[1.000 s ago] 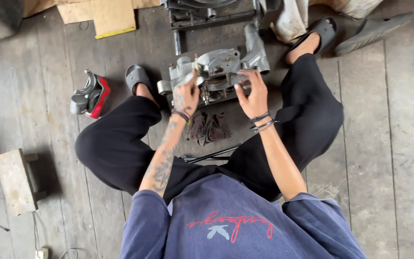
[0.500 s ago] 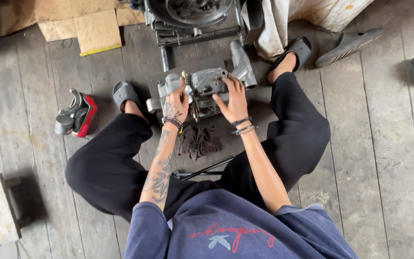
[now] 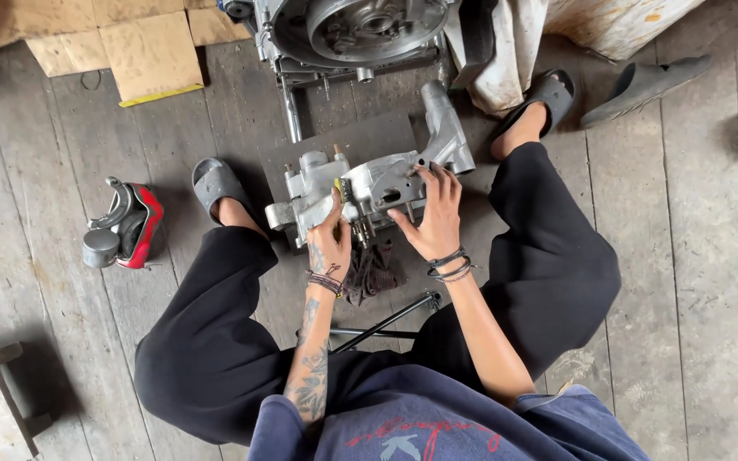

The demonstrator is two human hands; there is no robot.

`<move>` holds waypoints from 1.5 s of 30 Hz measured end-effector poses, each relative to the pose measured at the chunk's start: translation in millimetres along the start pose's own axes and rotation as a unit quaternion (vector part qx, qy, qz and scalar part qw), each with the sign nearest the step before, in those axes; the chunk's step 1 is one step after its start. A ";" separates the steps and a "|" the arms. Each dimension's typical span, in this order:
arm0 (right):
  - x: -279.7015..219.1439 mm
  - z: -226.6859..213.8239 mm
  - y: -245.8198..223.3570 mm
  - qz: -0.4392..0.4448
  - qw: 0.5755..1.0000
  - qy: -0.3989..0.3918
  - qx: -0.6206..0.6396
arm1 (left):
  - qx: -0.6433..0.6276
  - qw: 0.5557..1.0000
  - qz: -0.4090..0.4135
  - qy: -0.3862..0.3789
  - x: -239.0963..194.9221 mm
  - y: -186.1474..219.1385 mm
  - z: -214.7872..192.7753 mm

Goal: Cleaning a motorcycle engine casing using a small brush and cloth while sitting on the floor.

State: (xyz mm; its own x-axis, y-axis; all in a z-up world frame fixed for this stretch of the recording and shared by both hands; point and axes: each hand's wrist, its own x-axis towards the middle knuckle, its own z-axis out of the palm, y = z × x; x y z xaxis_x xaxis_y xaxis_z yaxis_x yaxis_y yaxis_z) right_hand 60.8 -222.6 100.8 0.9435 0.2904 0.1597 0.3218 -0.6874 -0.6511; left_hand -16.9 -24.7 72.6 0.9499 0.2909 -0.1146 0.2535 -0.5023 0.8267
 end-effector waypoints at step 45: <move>-5.9 14.7 -0.3 0.002 0.994 0.037 -0.104 | 0.043 0.996 0.022 0.070 7.9 -66.9 -0.3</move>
State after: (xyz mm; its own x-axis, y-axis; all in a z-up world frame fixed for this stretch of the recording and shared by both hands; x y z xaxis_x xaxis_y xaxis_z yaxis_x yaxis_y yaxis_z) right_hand 53.9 -214.3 89.1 0.9457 0.2433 0.2157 0.3200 -0.8136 -0.4854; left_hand -26.3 11.4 16.6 0.9271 0.3749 0.0036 0.2326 -0.5826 0.7788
